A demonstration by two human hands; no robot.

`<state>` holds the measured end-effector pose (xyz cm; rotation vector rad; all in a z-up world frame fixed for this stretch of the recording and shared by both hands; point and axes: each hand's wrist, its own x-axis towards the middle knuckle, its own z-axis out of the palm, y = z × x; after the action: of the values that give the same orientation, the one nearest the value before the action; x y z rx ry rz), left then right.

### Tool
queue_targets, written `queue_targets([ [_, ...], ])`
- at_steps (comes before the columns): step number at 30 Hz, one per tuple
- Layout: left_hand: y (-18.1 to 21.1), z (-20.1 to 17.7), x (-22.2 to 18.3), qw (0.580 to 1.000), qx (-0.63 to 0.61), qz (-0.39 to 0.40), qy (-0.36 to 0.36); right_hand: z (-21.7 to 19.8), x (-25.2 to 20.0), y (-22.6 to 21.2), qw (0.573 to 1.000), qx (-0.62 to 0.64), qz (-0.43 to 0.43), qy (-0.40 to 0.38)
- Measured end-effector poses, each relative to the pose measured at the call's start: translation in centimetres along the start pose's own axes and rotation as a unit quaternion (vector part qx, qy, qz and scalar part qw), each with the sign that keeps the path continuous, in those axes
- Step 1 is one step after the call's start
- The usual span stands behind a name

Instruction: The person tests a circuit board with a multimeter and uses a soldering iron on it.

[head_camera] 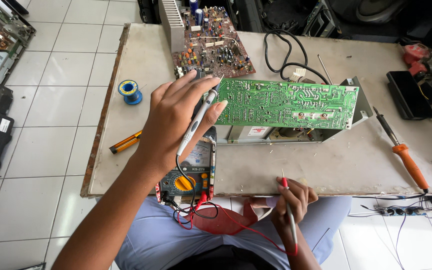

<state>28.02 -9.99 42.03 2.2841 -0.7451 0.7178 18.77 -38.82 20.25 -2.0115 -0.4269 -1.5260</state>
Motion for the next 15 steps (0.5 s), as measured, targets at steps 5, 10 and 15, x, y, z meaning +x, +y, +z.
queue_targets([
  [5,-0.4,0.5,-0.2,1.0,0.016,0.004,0.007,-0.1,2.0,0.2,0.982,0.168,0.069,0.043],
  [10,-0.6,0.5,-0.3,1.0,0.02,0.01,0.0,0.9,9.0,-1.2,0.941,0.264,0.139,0.161],
  [15,-0.6,0.3,-0.1,1.0,0.022,0.022,-0.004,3.0,14.9,-0.7,0.953,0.254,0.125,0.105],
])
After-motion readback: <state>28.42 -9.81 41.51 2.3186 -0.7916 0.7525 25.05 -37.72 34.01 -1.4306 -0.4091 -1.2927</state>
